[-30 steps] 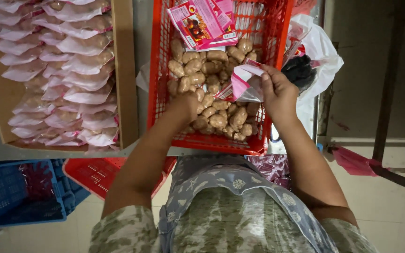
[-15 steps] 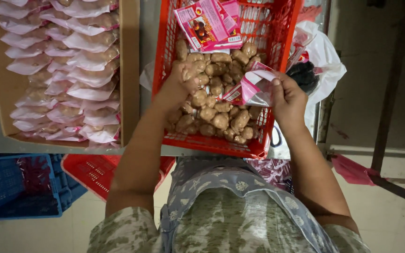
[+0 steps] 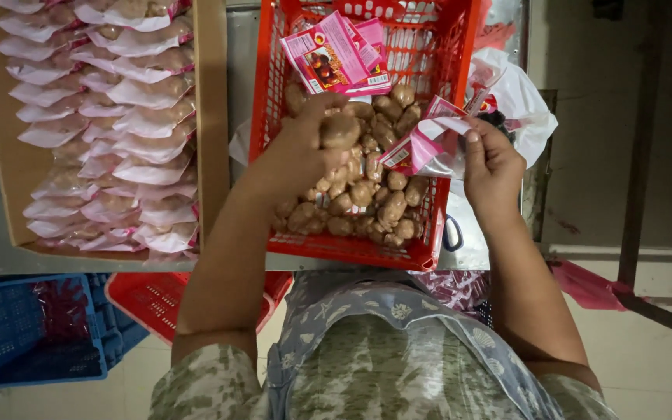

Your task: The person packs pieces of ginger and pink packets into plastic bags by hand, uses scissors to cut a plastic bag roll, and places the filled bags into a cardboard box.

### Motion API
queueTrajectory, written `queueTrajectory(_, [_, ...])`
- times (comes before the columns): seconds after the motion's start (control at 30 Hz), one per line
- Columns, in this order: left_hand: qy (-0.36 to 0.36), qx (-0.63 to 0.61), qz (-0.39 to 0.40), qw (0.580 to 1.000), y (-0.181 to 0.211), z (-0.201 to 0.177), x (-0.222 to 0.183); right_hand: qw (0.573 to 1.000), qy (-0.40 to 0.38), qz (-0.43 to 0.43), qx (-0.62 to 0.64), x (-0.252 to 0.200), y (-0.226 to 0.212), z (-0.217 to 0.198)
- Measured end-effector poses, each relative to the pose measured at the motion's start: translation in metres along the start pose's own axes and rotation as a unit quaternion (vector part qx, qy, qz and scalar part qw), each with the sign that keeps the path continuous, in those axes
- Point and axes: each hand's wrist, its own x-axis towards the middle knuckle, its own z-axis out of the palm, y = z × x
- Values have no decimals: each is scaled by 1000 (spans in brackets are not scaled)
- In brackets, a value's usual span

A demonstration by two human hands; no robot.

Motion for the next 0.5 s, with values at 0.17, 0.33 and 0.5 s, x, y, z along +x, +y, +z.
queueTrajectory(0.17, [28,-81,38,996,-41,24,39,1000,6,-4,-2,3,6,-2])
queueTrajectory(0.33, [51,-187,82,978,-57,11,43,1000,13,-5,-10,2,3,-10])
queueTrajectory(0.5, [98,-188,-20,977,1,-26,28,1000,-4,-14,-4,1,17,-19])
